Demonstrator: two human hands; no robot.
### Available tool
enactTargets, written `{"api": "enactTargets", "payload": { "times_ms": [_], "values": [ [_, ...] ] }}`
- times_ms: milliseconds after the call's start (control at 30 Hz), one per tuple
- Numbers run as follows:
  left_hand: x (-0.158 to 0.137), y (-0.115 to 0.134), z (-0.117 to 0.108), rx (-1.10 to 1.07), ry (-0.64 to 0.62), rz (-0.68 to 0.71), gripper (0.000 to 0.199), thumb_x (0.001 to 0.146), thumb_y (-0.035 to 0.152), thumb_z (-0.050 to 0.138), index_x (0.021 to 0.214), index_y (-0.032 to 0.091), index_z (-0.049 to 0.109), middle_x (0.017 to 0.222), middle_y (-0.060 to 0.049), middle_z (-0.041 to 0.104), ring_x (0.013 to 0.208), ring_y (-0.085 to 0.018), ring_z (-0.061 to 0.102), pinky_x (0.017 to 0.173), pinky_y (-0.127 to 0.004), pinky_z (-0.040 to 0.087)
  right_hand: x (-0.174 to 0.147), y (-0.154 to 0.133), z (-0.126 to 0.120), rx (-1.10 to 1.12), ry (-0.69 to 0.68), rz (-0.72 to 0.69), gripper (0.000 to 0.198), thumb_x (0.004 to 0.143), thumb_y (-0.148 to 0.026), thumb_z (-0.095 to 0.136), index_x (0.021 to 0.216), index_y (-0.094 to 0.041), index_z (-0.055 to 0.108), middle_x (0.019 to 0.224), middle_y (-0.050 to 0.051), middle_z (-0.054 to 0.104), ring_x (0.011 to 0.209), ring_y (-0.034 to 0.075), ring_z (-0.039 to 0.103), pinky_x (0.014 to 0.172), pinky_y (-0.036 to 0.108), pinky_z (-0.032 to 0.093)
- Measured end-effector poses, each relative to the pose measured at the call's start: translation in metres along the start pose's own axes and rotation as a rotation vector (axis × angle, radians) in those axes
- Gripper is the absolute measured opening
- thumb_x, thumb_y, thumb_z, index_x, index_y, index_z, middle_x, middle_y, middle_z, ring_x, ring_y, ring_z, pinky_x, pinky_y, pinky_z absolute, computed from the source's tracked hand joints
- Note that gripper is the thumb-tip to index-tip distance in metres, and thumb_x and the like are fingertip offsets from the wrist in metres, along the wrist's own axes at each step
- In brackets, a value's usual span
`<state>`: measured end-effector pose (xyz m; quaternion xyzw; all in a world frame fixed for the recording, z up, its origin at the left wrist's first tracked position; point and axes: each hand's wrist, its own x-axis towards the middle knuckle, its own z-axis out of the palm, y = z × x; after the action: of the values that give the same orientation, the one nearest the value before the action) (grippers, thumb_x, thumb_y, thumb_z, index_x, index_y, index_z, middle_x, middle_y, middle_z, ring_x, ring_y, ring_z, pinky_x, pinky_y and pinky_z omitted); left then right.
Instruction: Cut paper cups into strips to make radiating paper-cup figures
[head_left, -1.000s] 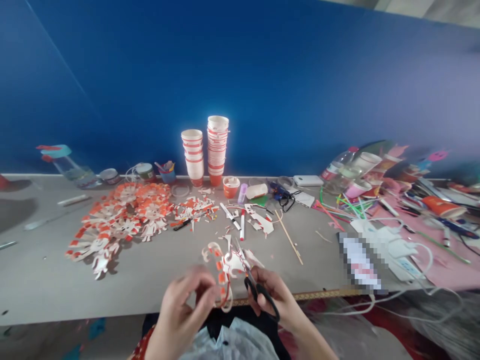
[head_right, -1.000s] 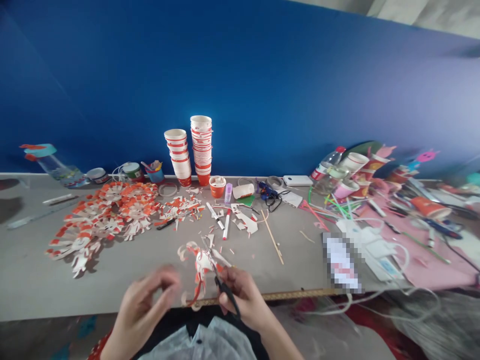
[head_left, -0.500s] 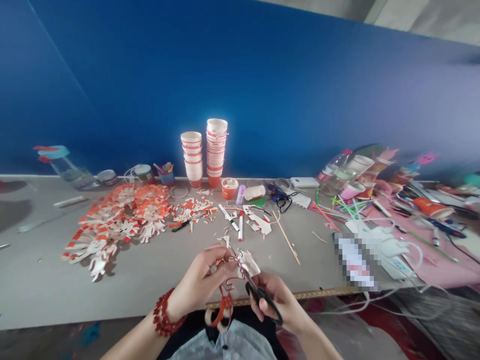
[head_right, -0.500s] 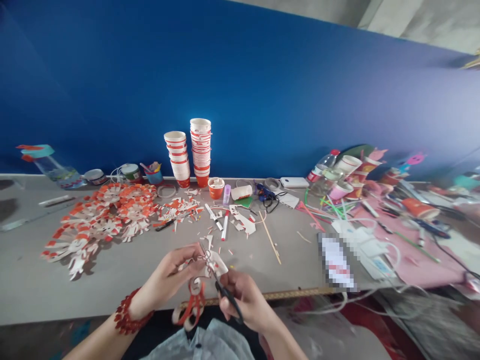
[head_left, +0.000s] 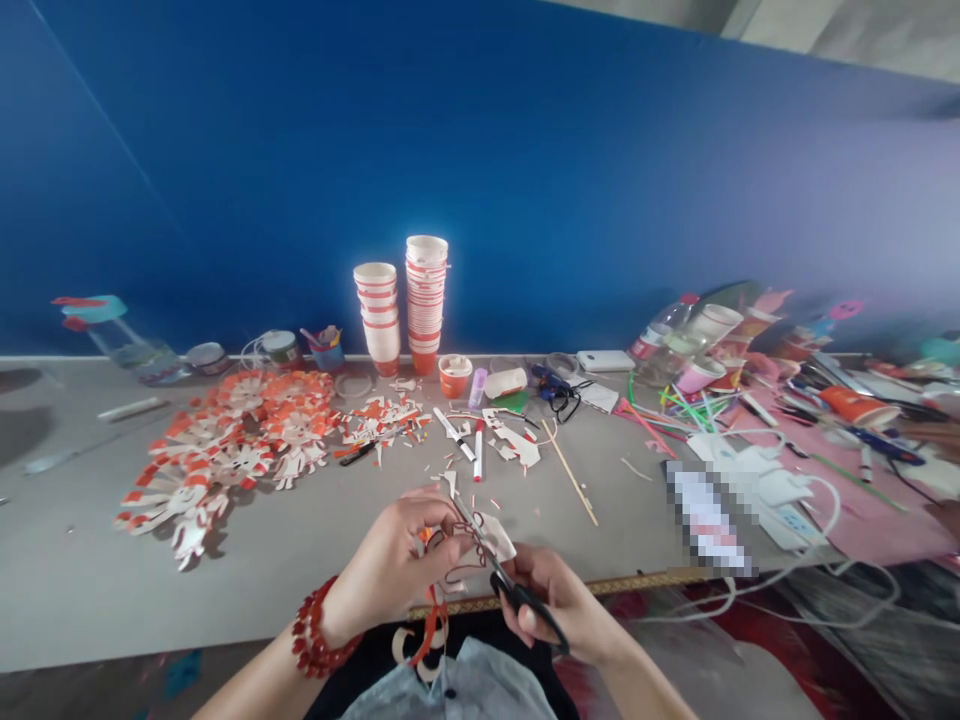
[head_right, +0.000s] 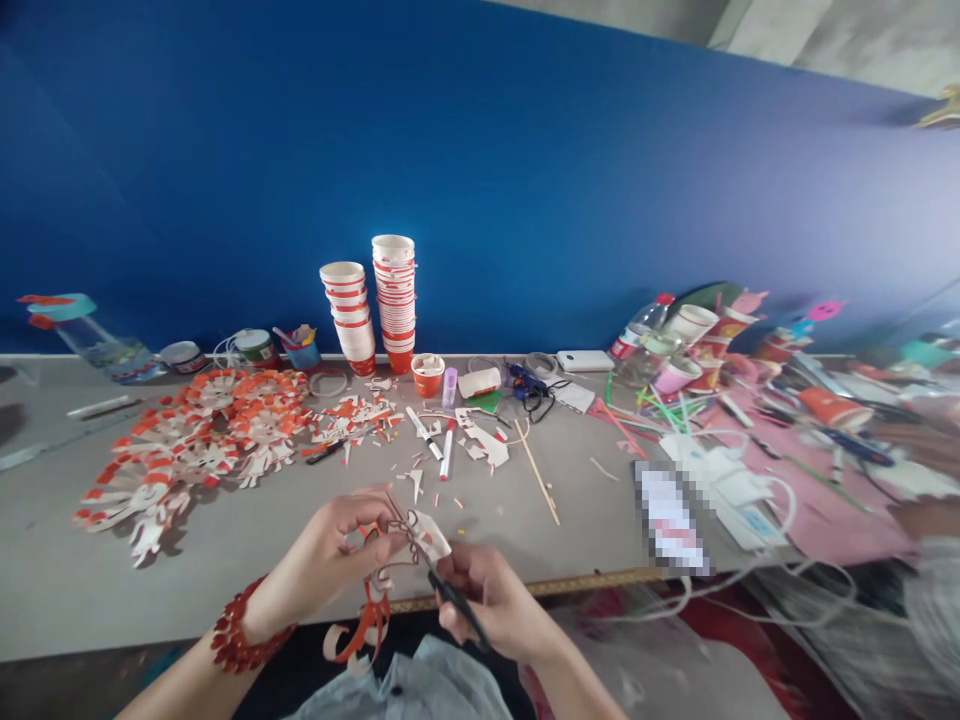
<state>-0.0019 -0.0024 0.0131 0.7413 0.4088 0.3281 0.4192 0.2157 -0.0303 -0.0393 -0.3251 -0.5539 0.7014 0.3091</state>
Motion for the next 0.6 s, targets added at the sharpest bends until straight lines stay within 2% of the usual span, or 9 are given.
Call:
{"api": "enactTargets", "payload": {
  "times_ms": [133, 433, 600],
  "values": [
    [0.000, 0.000, -0.001, -0.074, -0.024, -0.028, 0.017, 0.086, 0.020, 0.055, 0.074, 0.018, 0.067, 0.080, -0.003, 0.067, 0.081, -0.018, 0.060, 0.077, -0.026, 0.044, -0.001, 0.001, 0.000, 0.006, 0.006, 0.009, 0.062, 0.064, -0.073, 0.070, 0.077, -0.017, 0.046, 0.053, -0.006, 0.045, 0.041, 0.005, 0.036, 0.040, 0.018, 0.025],
    [0.000, 0.002, -0.001, -0.072, -0.016, -0.003, 0.021, 0.088, 0.025, 0.055, 0.073, 0.017, 0.067, 0.079, -0.003, 0.068, 0.078, -0.017, 0.059, 0.076, -0.026, 0.043, 0.000, 0.012, -0.001, 0.044, 0.008, -0.023, 0.059, 0.067, -0.070, 0.070, 0.077, -0.018, 0.044, 0.056, -0.005, 0.047, 0.043, 0.005, 0.035, 0.041, 0.018, 0.023],
    [0.000, -0.002, 0.001, -0.058, -0.019, -0.006, 0.023, 0.089, 0.028, 0.055, 0.073, 0.016, 0.067, 0.075, -0.001, 0.065, 0.074, -0.015, 0.059, 0.082, -0.027, 0.042, -0.001, 0.014, -0.002, -0.003, 0.030, -0.031, 0.060, 0.067, -0.071, 0.069, 0.077, -0.017, 0.045, 0.058, -0.004, 0.047, 0.046, 0.005, 0.035, 0.043, 0.018, 0.023]
  ]
}}
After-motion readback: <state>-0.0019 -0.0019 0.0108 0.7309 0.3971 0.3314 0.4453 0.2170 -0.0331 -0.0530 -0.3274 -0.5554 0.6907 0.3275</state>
